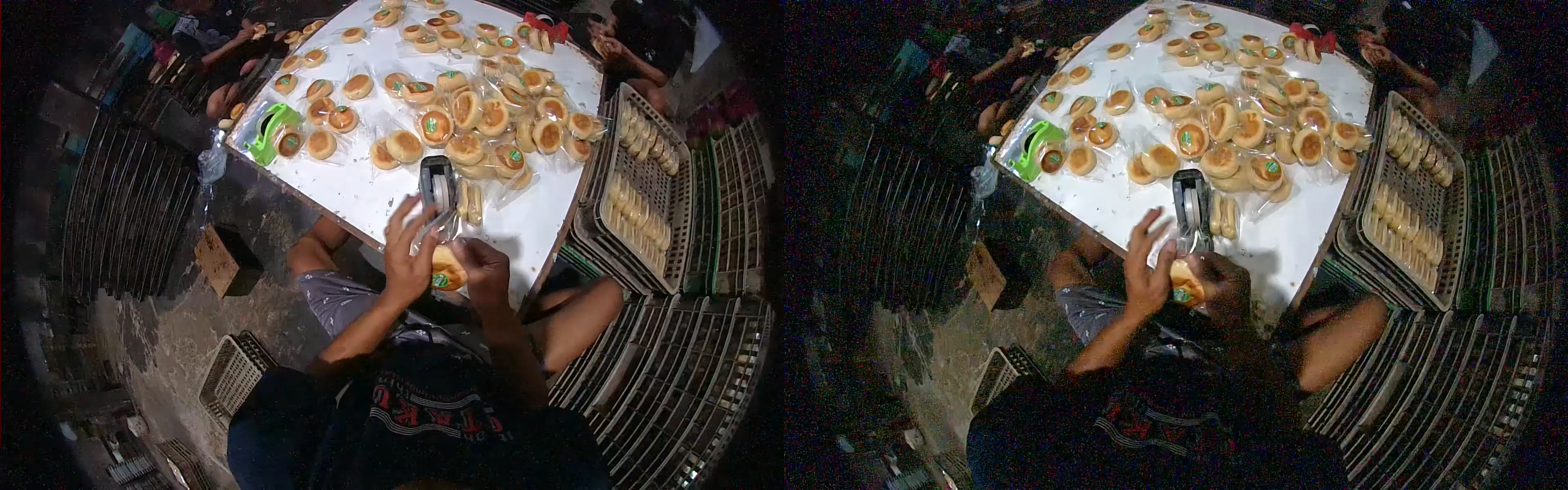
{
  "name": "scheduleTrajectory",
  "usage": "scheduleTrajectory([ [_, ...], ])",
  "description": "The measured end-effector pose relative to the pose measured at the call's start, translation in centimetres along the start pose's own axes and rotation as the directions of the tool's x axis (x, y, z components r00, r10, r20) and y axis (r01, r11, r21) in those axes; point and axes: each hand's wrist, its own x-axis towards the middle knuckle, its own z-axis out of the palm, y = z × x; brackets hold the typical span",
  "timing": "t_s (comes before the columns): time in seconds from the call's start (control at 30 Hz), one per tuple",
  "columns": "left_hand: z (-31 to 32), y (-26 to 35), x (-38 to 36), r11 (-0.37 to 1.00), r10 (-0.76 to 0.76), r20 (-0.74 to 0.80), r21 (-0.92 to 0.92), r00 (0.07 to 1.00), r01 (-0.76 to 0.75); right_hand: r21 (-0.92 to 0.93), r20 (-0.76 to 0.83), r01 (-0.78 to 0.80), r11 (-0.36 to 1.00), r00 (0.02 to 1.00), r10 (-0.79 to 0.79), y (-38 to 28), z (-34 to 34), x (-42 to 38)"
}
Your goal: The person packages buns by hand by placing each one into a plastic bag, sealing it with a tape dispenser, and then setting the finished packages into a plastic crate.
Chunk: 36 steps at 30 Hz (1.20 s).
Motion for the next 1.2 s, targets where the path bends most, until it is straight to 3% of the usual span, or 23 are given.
scheduleTrajectory([
  [0.03,0.2,0.0,0.0,0.989,0.091,0.0,0.116,0.996,-0.09,0.168,-0.018,0.062,0.984,0.998,-0.06,0.8,-0.1,0.1],
  [0.07,0.3,0.4,-0.5,0.996,0.084,0.064,0.01,0.994,-0.085,0.329,-0.046,0.126,0.936,0.992,-0.118,1.2,-0.1,0.0],
  [0.1,0.4,0.7,-0.9,0.993,0.083,0.129,-0.095,0.988,-0.071,0.628,0.0,0.023,0.778,1.0,-0.03,1.2,-0.2,-0.3],
  [0.13,0.3,1.0,-1.3,0.98,0.08,0.197,-0.196,0.977,-0.04,0.456,-0.036,0.062,0.888,0.998,-0.051,0.8,-0.7,-0.3],
  [0.17,-0.4,0.9,-1.3,0.938,-0.215,0.434,-0.156,0.875,0.308,0.266,-0.064,0.082,0.961,0.996,-0.068,0.4,-1.3,-0.5],
  [0.2,-0.4,1.5,-0.6,0.828,-0.359,0.516,-0.209,0.778,0.52,0.211,-0.106,0.209,0.955,0.976,-0.19,-0.3,-1.5,-0.4],
  [0.27,-0.1,1.0,-0.4,0.788,-0.439,0.52,-0.169,0.733,0.591,0.078,-0.185,0.443,0.893,0.887,-0.424,-1.7,-1.7,0.0],
  [0.33,0.2,0.6,-0.3,0.75,-0.459,0.55,-0.18,0.698,0.636,0.31,-0.185,0.287,0.907,0.953,-0.239,-2.5,-2.0,-0.1],
  [0.43,0.2,1.7,-0.6,0.767,-0.496,0.502,-0.129,0.709,0.629,-0.258,-0.03,0.114,0.959,0.992,-0.126,-0.9,-3.1,0.2],
  [0.53,-0.3,1.3,-0.7,0.685,-0.534,0.541,-0.173,0.649,0.708,-0.282,-0.305,0.066,0.957,0.94,-0.155,-2.7,-1.6,-0.4],
  [0.57,-0.6,0.9,-1.0,0.627,-0.546,0.575,-0.203,0.61,0.752,-0.513,-0.288,0.156,0.844,0.895,-0.34,-1.1,-1.5,-0.1],
  [0.67,0.2,-1.4,-2.0,0.832,-0.246,0.274,-0.432,0.93,0.348,-0.565,0.092,0.498,0.658,0.831,-0.549,-1.5,-1.8,0.1],
  [0.7,-0.1,0.5,-1.2,0.693,-0.402,0.279,-0.529,0.872,0.489,-0.496,0.106,0.547,0.674,0.808,-0.579,-1.7,-1.5,0.3],
  [0.8,-1.3,-1.7,-1.7,0.388,-0.49,0.658,-0.423,0.572,0.819,-0.448,-0.071,0.322,0.834,0.917,-0.391,-1.3,-0.6,-0.3],
  [0.83,-1.6,-1.6,-1.6,0.428,-0.534,0.644,-0.353,0.548,0.832,-0.53,-0.088,0.271,0.804,0.925,-0.369,-1.0,-0.2,-0.5],
  [0.9,-0.4,-3.7,-3.1,0.512,-0.591,0.509,-0.361,0.625,0.779,-0.678,-0.128,0.161,0.717,0.935,-0.331,0.2,0.6,-0.8],
  [0.93,-0.1,-3.2,-2.7,0.557,-0.609,0.438,-0.358,0.661,0.75,-0.508,-0.148,0.119,0.853,0.964,-0.223,1.4,1.0,-0.8],
  [0.97,-0.2,-2.2,-2.9,0.741,-0.563,0.278,-0.248,0.778,0.624,-0.315,-0.149,0.053,0.948,0.983,-0.104,3.2,1.6,-1.1],
  [1.03,-0.5,-1.7,-3.1,0.893,-0.356,0.108,-0.252,0.928,0.372,0.046,-0.057,-0.001,0.999,0.998,0.003,4.7,2.6,-2.0],
  [1.07,-0.6,-1.7,-3.3,0.944,-0.234,0.021,-0.235,0.972,0.232,0.088,-0.017,-0.029,0.996,0.999,0.031,5.3,2.9,-2.2],
  [1.13,-0.4,-2.0,-3.6,0.86,-0.314,-0.004,-0.426,0.95,0.282,0.169,0.065,-0.088,0.982,0.995,0.078,4.7,3.9,-2.1],
  [1.17,0.2,-1.6,-3.8,0.798,-0.382,-0.028,-0.515,0.924,0.314,0.225,0.212,-0.235,0.946,0.959,0.188,3.7,3.2,-2.7],
  [1.2,0.4,-1.3,-3.7,0.729,-0.447,-0.047,-0.599,0.894,0.333,0.165,0.099,-0.14,0.976,0.987,0.125,3.9,3.4,-2.4],
])
